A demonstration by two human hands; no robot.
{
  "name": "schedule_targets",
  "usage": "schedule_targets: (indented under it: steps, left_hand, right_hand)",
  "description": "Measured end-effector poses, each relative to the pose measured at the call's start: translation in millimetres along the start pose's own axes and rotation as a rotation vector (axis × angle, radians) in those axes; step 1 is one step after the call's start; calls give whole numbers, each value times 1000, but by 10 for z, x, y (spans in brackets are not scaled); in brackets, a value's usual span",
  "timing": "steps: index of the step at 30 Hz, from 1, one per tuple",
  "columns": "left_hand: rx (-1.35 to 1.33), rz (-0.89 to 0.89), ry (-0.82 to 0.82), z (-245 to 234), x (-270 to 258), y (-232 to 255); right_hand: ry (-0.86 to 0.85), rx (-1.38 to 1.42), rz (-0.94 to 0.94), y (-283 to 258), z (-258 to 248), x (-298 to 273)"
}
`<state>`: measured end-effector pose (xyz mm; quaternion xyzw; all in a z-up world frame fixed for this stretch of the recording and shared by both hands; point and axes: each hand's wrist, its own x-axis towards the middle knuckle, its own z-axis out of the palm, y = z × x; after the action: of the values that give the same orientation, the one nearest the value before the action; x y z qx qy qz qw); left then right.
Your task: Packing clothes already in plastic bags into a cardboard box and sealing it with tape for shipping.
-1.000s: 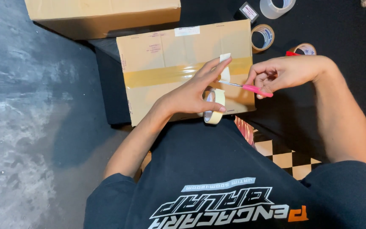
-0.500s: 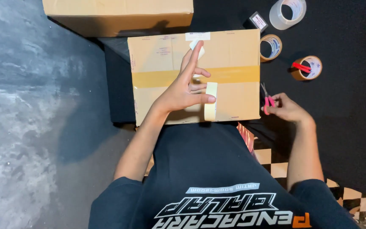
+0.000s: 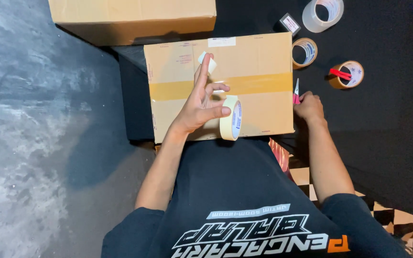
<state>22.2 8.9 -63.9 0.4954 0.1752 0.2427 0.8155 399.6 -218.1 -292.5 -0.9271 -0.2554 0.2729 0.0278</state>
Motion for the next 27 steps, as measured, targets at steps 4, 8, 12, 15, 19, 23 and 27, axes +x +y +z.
schedule_targets:
  steps: [4, 8, 12, 15, 19, 23, 27]
  left_hand:
    - [28, 19, 65, -9, -72, -26]
    - [-24, 20, 93, 26, -27, -127]
    - [-100, 34, 66, 240, 68, -204]
    - [-43, 53, 57, 335, 50, -113]
    - [-56, 90, 96, 135, 22, -123]
    - [-270, 52, 90, 68, -33, 25]
    - [-392, 35, -135, 133, -119, 136]
  right_hand:
    - [37, 202, -107, -652, -662, -710]
    - [-33, 803, -494, -1559, -1132, -1731]
    - [-534, 1031, -560, -1954, -775, -1985]
    - [-486, 1080, -505, -1910, -680, -1862]
    - [-268, 903, -490, -1751, -1021, -1756]
    - [-30, 279, -622, -1819, -1477, -1900]
    - [280, 319, -911, -2025, -1465, -1979]
